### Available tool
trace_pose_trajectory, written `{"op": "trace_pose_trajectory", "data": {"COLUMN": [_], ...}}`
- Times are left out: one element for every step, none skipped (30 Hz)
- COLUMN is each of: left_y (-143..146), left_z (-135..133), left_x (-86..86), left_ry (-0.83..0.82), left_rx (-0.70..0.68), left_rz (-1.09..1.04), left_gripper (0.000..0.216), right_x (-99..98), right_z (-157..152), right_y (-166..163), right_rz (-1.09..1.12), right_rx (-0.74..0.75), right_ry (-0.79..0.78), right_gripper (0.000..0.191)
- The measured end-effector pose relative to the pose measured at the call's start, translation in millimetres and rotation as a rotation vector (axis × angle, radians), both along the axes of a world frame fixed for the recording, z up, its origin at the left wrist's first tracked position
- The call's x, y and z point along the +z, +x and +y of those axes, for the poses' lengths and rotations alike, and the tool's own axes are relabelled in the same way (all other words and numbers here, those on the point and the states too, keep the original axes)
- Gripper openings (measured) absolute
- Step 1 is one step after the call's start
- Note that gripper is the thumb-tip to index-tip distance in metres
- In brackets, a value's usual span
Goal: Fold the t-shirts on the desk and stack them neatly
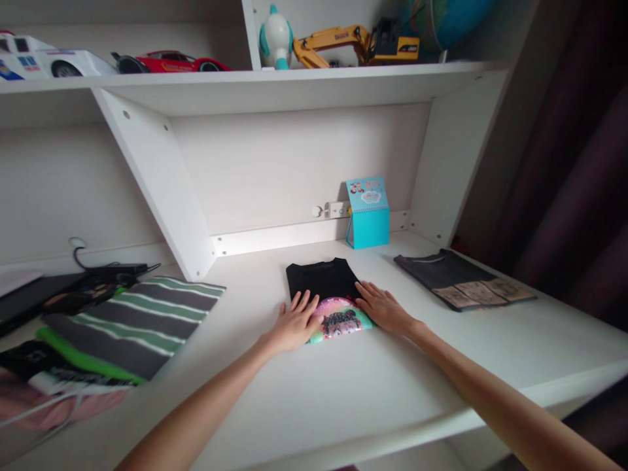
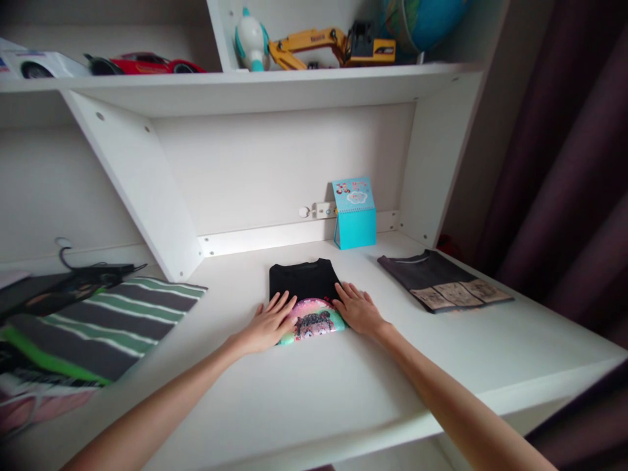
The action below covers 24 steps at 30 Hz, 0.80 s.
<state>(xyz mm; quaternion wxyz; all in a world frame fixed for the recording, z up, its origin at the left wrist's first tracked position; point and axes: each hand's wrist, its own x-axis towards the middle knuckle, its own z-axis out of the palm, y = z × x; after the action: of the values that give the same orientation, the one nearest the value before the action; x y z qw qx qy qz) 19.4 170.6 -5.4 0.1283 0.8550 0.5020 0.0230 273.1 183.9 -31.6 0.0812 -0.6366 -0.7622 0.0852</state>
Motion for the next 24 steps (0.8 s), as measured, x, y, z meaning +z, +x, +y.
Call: {"op": "trace_pose_trajectory", "data": {"left_y": [-4.2,-9.1,-14.4,-19.9,-24.8,-29.0,-32.1,-34.0,-34.7,-34.7,-34.2,-33.5,-32.8,-32.4,-32.0,-31.6,-30.9,-29.8,-28.2,-26.1,-23.7,-21.2,-18.8,-16.7], "left_z": [-0.1,0.4,1.7,3.5,5.7,8.1,10.3,12.2,13.6,14.5,14.9,14.9,14.7,14.5,14.4,14.7,15.3,16.5,18.2,20.4,23.2,26.4,29.8,33.4], "left_x": [1.0,1.5,1.4,0.9,-0.1,-1.5,-3.0,-4.5,-6.1,-7.5,-8.9,-9.9,-10.7,-11.2,-11.1,-10.6,-9.5,-7.9,-5.9,-3.5,-0.9,1.6,3.9,5.8], "left_ry": [-0.010,-0.018,-0.022,-0.020,-0.013,-0.005,0.003,0.009,0.017,0.026,0.036,0.044,0.051,0.057,0.066,0.080,0.099,0.121,0.137,0.141,0.135,0.120,0.100,0.076], "left_rx": [0.019,0.045,0.075,0.104,0.134,0.162,0.186,0.205,0.223,0.238,0.247,0.252,0.256,0.257,0.255,0.249,0.242,0.238,0.247,0.269,0.298,0.329,0.358,0.380], "left_rz": [0.004,0.009,0.012,0.013,0.011,0.009,0.009,0.013,0.020,0.030,0.040,0.046,0.049,0.048,0.042,0.030,0.012,-0.012,-0.050,-0.097,-0.146,-0.192,-0.231,-0.263], "left_gripper": [0.063,0.063,0.063,0.063,0.063,0.064,0.065,0.066,0.066,0.066,0.066,0.065,0.064,0.063,0.061,0.058,0.054,0.048,0.042,0.035,0.028,0.022,0.016,0.012], "right_x": [-0.9,-1.1,-0.7,0.1,1.2,2.3,3.1,3.5,3.3,2.6,1.4,-0.1,-1.5,-2.8,-3.6,-3.8,-3.3,-2.0,-0.1,2.4,5.1,8.1,11.0,13.7], "right_z": [0.3,1.1,2.6,4.8,7.4,10.1,12.6,14.5,15.5,15.6,15.0,13.8,12.4,11.1,10.2,9.9,10.3,11.5,13.5,16.4,20.0,24.2,28.9,33.8], "right_y": [0.2,-0.6,-2.0,-4.1,-6.5,-9.3,-12.3,-15.3,-18.0,-20.0,-21.1,-21.0,-19.7,-17.3,-14.1,-10.5,-7.1,-4.2,-2.1,-1.0,-0.8,-1.3,-2.4,-3.8], "right_rz": [0.012,0.022,0.034,0.045,0.052,0.062,0.071,0.077,0.080,0.080,0.078,0.076,0.075,0.074,0.074,0.072,0.068,0.062,0.055,0.048,0.042,0.038,0.036,0.036], "right_rx": [-0.020,-0.039,-0.055,-0.066,-0.072,-0.076,-0.076,-0.072,-0.066,-0.060,-0.055,-0.051,-0.048,-0.049,-0.049,-0.052,-0.061,-0.078,-0.100,-0.124,-0.144,-0.161,-0.171,-0.178], "right_ry": [0.006,0.010,0.013,0.014,0.016,0.019,0.021,0.025,0.030,0.035,0.041,0.047,0.053,0.059,0.065,0.072,0.080,0.087,0.091,0.090,0.082,0.068,0.050,0.029], "right_gripper": [0.058,0.057,0.057,0.056,0.056,0.058,0.060,0.063,0.067,0.069,0.070,0.069,0.066,0.063,0.060,0.058,0.057,0.056,0.054,0.051,0.047,0.044,0.041,0.038]}}
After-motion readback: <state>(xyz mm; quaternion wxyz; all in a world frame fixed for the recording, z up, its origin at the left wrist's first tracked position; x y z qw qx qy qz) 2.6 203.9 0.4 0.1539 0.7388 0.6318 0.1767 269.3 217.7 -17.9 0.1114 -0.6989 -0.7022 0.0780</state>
